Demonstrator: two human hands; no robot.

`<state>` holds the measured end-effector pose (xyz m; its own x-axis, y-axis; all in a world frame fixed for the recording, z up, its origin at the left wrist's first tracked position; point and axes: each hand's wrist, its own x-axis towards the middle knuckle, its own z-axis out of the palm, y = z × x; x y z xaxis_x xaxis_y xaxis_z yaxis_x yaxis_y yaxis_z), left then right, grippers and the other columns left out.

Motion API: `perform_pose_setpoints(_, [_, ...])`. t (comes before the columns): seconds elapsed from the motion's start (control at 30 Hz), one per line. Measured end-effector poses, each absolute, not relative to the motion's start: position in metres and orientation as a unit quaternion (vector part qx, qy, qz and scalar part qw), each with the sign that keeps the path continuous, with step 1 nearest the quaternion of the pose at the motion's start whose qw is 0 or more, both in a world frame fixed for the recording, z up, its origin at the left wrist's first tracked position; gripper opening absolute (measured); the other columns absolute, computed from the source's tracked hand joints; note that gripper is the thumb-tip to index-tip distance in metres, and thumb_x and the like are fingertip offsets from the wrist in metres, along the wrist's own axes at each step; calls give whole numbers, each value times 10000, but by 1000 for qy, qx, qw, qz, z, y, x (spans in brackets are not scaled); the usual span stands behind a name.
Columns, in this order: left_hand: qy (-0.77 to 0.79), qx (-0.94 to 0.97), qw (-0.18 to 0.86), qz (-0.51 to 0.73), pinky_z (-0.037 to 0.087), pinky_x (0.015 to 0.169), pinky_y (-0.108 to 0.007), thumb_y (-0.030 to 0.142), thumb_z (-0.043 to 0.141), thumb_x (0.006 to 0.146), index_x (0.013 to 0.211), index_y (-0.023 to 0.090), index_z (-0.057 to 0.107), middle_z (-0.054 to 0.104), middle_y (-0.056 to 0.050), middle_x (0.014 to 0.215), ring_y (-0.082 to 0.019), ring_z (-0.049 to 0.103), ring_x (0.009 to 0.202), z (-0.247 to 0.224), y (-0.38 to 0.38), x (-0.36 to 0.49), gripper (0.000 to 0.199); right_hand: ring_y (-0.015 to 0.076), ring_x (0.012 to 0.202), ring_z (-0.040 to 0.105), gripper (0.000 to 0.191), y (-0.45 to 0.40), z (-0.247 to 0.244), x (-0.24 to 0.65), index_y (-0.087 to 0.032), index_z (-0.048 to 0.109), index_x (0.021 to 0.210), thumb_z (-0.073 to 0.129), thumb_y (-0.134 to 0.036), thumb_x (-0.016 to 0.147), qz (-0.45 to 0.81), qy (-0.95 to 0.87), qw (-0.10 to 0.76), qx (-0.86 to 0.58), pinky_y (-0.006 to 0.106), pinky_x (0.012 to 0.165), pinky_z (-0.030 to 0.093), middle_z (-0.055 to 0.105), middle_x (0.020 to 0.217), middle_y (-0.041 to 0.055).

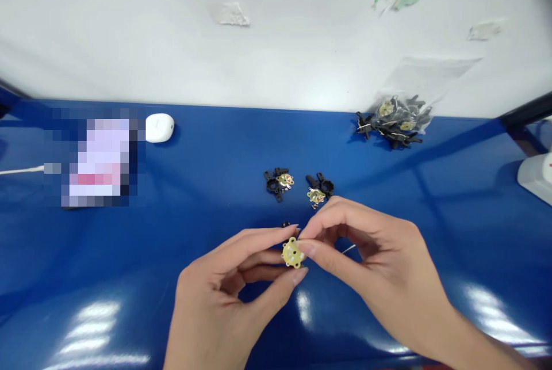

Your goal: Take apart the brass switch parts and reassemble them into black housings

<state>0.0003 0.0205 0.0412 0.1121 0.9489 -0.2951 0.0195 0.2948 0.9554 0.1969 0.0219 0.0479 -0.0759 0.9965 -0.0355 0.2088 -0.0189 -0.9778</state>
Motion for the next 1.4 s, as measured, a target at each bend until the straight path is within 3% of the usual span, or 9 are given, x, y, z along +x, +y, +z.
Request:
perform_pose_setpoints(0.3, [539,460,595,379,752,808,-258,194,947,831,1065,345,928,912,2,1108,-212,891,818,42,22,1,279,120,770,675,83,23,47,198,-299,797,930,831,-303,1005,441,-587,407,-544,266,739,558,784,897,-57])
perform_pose_setpoints(0.5, [528,455,600,392,730,785,-189,160,957,814,1094,371,926,911,23,1128,-183,892,812,41,23,2,352,111,780,663,101,23,47,197,-297,790,925,818,-241,1004,422,-606,397,-545,249,712,545,777,899,-65])
perform_pose_setpoints(0.83, [522,468,594,395,718,815,-169,178,923,872,1068,387,934,913,36,1111,-185,898,876,40,23,1,287,94,808,666,95,21,46,199,-306,766,955,781,-242,1023,414,-610,382,-557,238,727,532,761,929,-79])
perform_pose_setpoints(1.07, [499,454,618,404,711,871,-187,244,891,949,1186,426,907,917,20,1100,-202,899,967,33,21,-2,299,86,778,648,97,20,46,200,-310,753,960,766,-249,1034,422,-610,373,-558,240,712,517,763,915,-95])
perform_pose_setpoints(1.4, [536,382,625,419,720,801,-207,239,948,836,996,321,947,908,-4,899,-209,887,824,47,20,7,181,81,742,622,113,20,49,196,-304,736,929,774,-271,1031,444,-597,365,-560,218,684,501,763,873,-106])
